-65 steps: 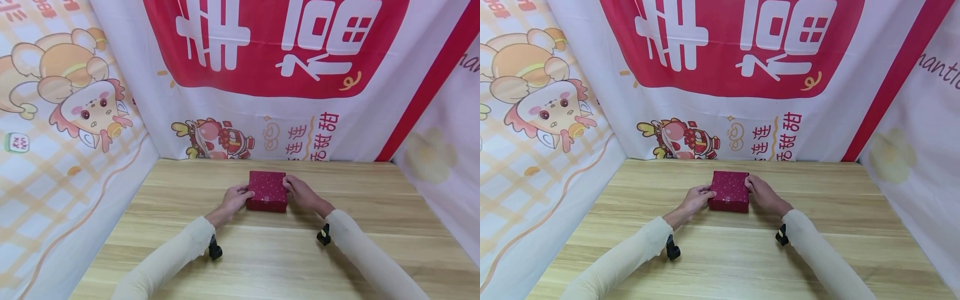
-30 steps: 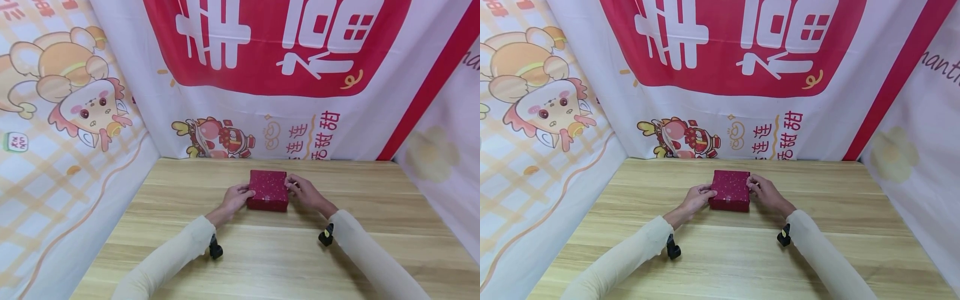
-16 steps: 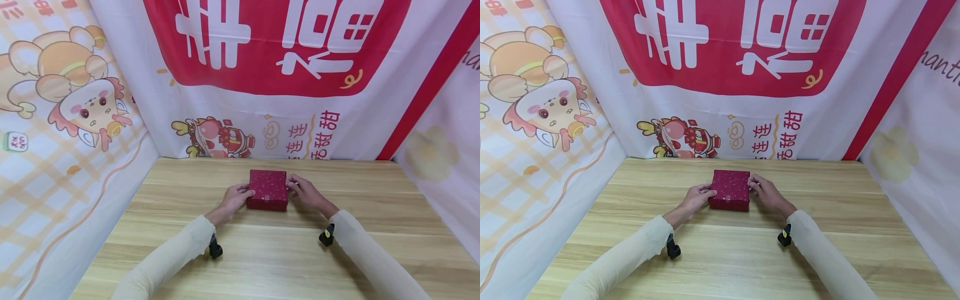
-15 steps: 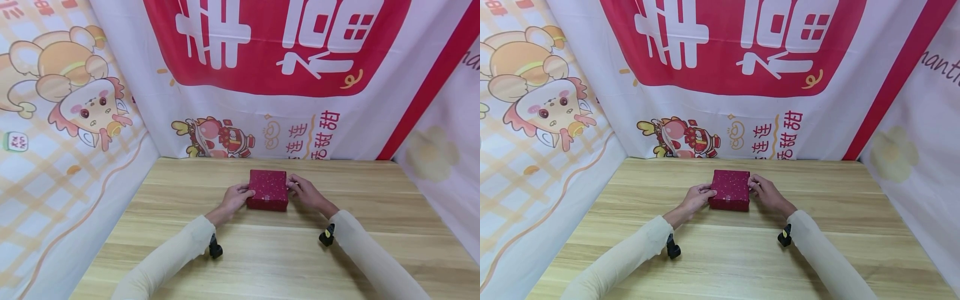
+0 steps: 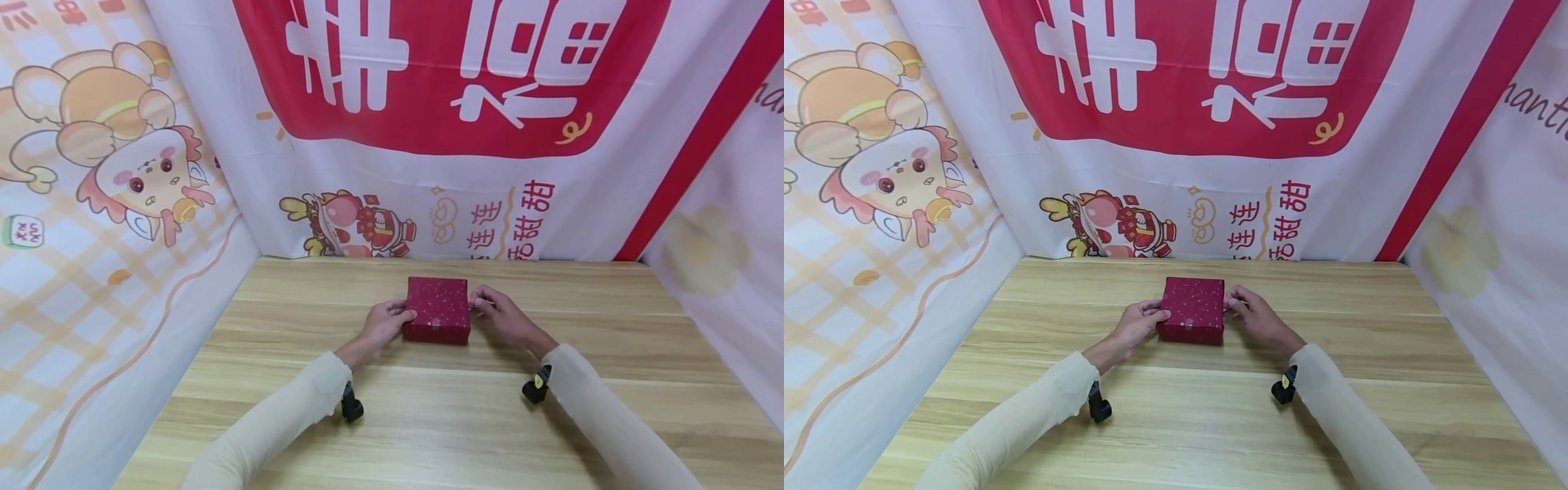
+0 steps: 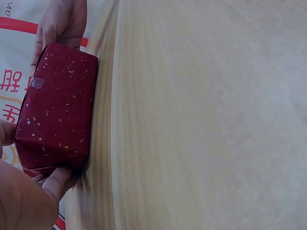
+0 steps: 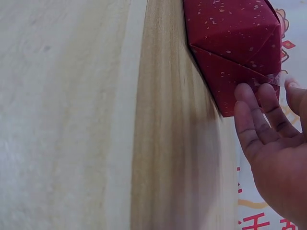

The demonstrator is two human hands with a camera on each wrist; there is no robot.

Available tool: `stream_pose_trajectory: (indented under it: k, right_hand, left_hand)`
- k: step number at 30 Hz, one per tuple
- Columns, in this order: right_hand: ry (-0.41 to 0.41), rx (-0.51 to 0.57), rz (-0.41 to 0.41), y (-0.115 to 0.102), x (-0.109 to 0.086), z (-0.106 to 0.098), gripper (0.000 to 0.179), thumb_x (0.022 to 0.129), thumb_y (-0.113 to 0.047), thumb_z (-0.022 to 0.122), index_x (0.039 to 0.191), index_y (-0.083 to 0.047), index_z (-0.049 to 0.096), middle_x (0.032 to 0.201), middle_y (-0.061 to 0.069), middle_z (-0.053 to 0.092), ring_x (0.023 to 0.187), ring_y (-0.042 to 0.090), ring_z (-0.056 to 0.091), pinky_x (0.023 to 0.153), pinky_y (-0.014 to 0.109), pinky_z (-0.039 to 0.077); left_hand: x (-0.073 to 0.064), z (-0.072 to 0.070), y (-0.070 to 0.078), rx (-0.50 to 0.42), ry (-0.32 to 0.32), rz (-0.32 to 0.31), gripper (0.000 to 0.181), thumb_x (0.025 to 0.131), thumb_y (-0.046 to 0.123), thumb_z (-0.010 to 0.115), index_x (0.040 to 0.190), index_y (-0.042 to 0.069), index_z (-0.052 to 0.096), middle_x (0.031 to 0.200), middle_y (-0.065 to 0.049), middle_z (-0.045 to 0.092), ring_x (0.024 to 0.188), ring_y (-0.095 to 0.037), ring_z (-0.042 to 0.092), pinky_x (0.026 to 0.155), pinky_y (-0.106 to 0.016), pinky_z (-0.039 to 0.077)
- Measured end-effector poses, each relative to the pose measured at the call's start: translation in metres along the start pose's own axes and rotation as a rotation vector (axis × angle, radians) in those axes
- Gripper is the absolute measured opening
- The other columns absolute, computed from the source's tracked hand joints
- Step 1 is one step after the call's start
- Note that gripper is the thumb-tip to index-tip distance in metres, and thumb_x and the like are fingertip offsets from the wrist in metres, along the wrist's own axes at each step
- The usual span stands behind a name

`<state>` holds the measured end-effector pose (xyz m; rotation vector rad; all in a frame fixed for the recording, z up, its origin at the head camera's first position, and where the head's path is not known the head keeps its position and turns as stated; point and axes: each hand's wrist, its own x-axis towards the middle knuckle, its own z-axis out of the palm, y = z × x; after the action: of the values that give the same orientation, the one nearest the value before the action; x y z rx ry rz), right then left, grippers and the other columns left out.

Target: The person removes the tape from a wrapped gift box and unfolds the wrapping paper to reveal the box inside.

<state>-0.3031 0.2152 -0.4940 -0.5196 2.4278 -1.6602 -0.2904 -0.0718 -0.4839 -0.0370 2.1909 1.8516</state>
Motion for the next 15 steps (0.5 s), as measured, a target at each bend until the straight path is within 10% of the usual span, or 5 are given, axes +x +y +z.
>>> stream_pose_trajectory:
  k: [15]
  right_hand:
    - [0.013,0.21,0.067,0.0093,-0.0059,-0.0079,0.031,0.107,-0.023,0.04,0.115,0.006,0.047,0.113,0.021,0.056,0.11,0.039,0.063,0.101,0.045,0.053]
  left_hand:
    - [0.0019,-0.0001,0.0002,-0.003,-0.001,-0.005,0.052,0.092,0.023,0.069,0.138,0.005,0.054,0.138,-0.015,0.06,0.127,-0.026,0.058,0.105,-0.033,0.051]
